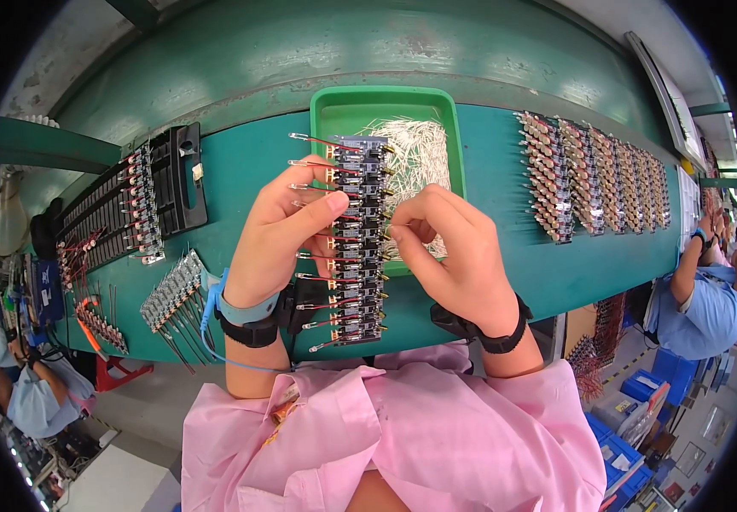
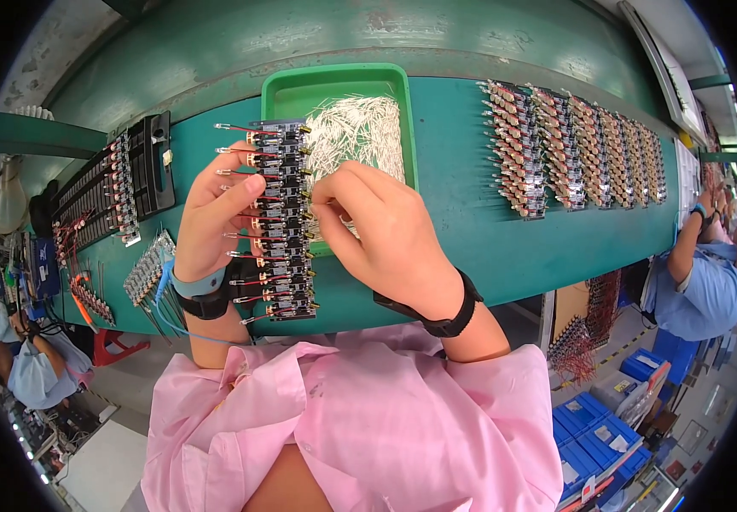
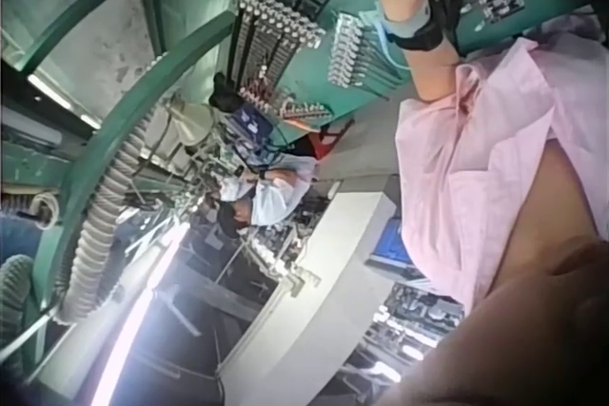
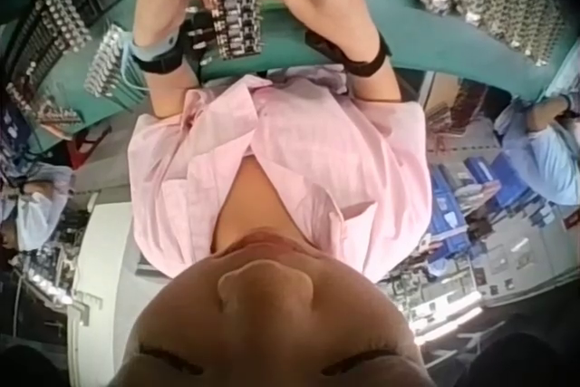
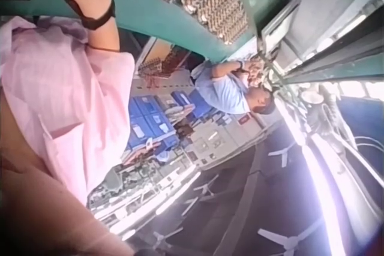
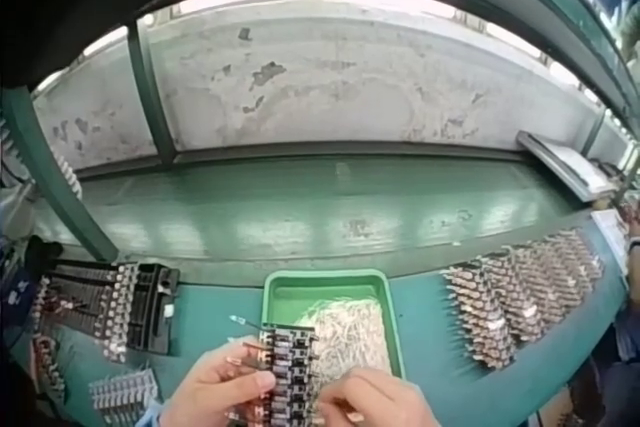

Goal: The person picks up a circuit board strip and inserts small white components into it by hand, one at a time, from a green tray. After filling the strip, the person places it on the table and picks up another circuit board strip to repeat the process.

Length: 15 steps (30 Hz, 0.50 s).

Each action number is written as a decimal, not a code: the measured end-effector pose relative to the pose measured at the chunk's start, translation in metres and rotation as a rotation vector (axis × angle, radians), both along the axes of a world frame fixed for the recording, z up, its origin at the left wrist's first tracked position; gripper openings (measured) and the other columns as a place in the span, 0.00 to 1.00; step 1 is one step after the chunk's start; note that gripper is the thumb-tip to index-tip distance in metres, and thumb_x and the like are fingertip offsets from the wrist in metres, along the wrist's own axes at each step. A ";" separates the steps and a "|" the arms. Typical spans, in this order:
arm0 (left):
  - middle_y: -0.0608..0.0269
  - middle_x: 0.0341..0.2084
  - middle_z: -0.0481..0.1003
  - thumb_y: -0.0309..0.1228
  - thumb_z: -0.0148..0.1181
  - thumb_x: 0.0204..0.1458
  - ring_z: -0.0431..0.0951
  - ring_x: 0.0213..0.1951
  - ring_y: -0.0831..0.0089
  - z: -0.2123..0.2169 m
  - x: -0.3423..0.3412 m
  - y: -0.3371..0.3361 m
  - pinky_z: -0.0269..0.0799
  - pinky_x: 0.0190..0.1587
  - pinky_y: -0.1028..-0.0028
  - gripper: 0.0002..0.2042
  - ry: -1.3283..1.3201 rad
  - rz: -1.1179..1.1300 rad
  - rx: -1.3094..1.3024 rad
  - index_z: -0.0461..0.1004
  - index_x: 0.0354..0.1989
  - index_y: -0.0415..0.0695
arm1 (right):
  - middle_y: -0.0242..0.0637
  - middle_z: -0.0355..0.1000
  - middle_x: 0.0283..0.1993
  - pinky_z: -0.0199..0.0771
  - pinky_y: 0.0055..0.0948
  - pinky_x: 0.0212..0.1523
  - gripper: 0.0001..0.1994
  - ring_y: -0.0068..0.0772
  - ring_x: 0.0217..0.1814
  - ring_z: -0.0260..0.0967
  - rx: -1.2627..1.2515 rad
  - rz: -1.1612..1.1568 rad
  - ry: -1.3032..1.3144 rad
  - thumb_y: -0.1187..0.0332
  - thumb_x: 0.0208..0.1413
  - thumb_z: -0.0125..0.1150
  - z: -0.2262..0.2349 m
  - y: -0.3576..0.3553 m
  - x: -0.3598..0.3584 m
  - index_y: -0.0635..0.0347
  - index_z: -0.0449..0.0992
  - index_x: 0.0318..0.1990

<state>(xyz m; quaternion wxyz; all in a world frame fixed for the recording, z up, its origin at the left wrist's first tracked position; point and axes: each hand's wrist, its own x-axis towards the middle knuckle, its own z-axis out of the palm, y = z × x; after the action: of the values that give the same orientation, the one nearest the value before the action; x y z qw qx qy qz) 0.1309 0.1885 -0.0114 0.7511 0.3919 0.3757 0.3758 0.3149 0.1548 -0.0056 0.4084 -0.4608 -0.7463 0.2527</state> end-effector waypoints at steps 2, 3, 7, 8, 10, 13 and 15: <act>0.64 0.22 0.72 0.30 0.51 0.52 0.69 0.15 0.83 0.001 0.000 0.000 0.65 0.13 0.84 0.13 -0.003 0.001 -0.003 0.63 0.45 0.40 | 0.34 0.64 0.23 0.62 0.22 0.23 0.06 0.26 0.21 0.62 -0.007 -0.007 0.019 0.84 0.40 0.55 0.000 0.000 0.001 0.65 0.67 0.27; 0.64 0.22 0.72 0.30 0.51 0.52 0.69 0.15 0.83 0.001 0.000 0.001 0.65 0.13 0.84 0.12 -0.006 0.001 -0.006 0.63 0.44 0.40 | 0.34 0.64 0.23 0.62 0.22 0.23 0.06 0.26 0.21 0.62 -0.018 -0.025 0.028 0.84 0.40 0.55 0.000 0.000 0.002 0.65 0.67 0.27; 0.64 0.22 0.73 0.29 0.50 0.53 0.69 0.15 0.83 -0.001 -0.001 0.002 0.65 0.13 0.84 0.12 -0.010 0.027 0.007 0.64 0.44 0.40 | 0.35 0.64 0.22 0.62 0.21 0.22 0.06 0.26 0.21 0.62 -0.044 -0.025 0.048 0.84 0.40 0.55 0.005 -0.004 0.007 0.65 0.68 0.27; 0.64 0.22 0.73 0.29 0.50 0.53 0.70 0.15 0.83 -0.002 -0.002 0.002 0.65 0.13 0.84 0.11 -0.010 0.039 0.015 0.64 0.43 0.40 | 0.35 0.64 0.22 0.62 0.21 0.22 0.06 0.26 0.21 0.62 -0.047 0.009 0.052 0.85 0.40 0.55 0.008 -0.006 0.007 0.65 0.68 0.26; 0.63 0.23 0.73 0.29 0.50 0.53 0.70 0.15 0.83 -0.001 -0.001 0.002 0.65 0.13 0.84 0.11 -0.011 0.052 0.011 0.64 0.43 0.40 | 0.35 0.64 0.22 0.62 0.21 0.22 0.06 0.26 0.21 0.62 -0.050 0.044 0.055 0.85 0.39 0.56 0.009 -0.008 0.007 0.65 0.68 0.26; 0.63 0.23 0.73 0.29 0.50 0.53 0.71 0.16 0.82 0.000 0.000 0.002 0.66 0.13 0.83 0.11 -0.013 0.072 0.003 0.63 0.43 0.40 | 0.35 0.64 0.22 0.63 0.21 0.22 0.07 0.27 0.22 0.63 -0.012 0.106 -0.001 0.85 0.38 0.56 0.007 -0.009 0.005 0.66 0.68 0.26; 0.62 0.24 0.73 0.29 0.50 0.53 0.71 0.16 0.82 -0.002 -0.001 0.002 0.66 0.13 0.83 0.11 -0.024 0.065 0.018 0.63 0.43 0.40 | 0.35 0.64 0.22 0.64 0.21 0.22 0.07 0.27 0.22 0.64 -0.005 0.107 -0.010 0.85 0.38 0.56 0.006 -0.009 0.004 0.66 0.68 0.26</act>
<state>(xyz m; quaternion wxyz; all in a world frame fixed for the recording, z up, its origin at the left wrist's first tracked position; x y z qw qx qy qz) 0.1300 0.1902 -0.0132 0.7392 0.3819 0.3758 0.4081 0.3193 0.1459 0.0003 0.3892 -0.4227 -0.7713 0.2738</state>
